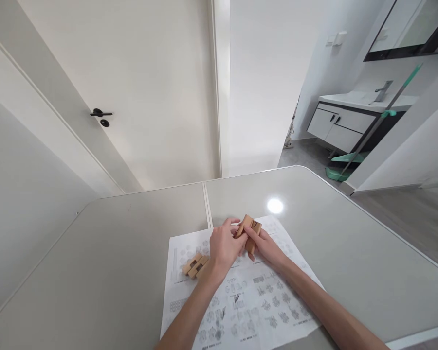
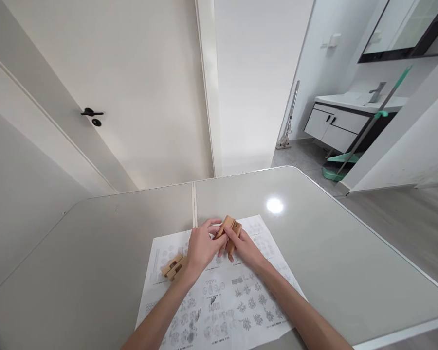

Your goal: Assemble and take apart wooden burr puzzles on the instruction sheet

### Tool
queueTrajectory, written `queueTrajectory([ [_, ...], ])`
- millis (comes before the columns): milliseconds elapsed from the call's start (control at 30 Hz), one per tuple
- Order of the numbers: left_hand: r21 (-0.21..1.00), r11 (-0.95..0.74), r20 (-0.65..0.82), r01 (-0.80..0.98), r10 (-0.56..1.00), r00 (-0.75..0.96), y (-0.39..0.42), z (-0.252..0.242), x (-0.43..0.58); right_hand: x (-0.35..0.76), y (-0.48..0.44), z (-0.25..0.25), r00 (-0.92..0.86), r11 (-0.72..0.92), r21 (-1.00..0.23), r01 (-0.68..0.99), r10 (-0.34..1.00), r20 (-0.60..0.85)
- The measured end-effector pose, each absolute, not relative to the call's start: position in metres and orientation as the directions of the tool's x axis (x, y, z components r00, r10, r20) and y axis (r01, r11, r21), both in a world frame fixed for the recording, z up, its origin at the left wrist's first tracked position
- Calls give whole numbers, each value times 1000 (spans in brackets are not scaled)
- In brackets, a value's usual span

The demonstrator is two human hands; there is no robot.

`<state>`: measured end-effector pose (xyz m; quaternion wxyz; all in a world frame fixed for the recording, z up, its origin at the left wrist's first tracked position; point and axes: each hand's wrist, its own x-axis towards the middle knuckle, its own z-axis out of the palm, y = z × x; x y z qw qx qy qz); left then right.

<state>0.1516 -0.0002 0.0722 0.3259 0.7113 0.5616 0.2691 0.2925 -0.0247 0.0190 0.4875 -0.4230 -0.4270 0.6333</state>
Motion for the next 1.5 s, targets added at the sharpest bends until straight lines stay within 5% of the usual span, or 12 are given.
queueTrajectory([
  [133, 922, -44, -3, 384, 993, 119, -13, 59, 143, 293, -27, 22, -156, -110, -988, -104, 983, -93],
  [300, 981, 58, -75, 185, 994, 85, -31, 45, 136, 299, -26, 14, -130, -95, -995, -15, 987, -93],
  [700, 880, -137, 117, 455, 991, 71, -9, 27, 87, 301, -25, 10, -153, -117, -993, 0, 981, -115],
  [900, 998, 56, -61, 33, 985, 159, -15, 23, 101, 302, -27, 14, -158, -101, -993, 54, 981, -108],
  [1100, 990, 86, -56, -112, 967, 249, -20, 19, 110, 303, -29, 20, -205, -98, -993, 66, 973, -109],
  [1500, 971, -140, 89, 194, 964, 251, -25, 16, 101, 299, -32, 18, -224, -59, -988, 145, 970, -91],
])
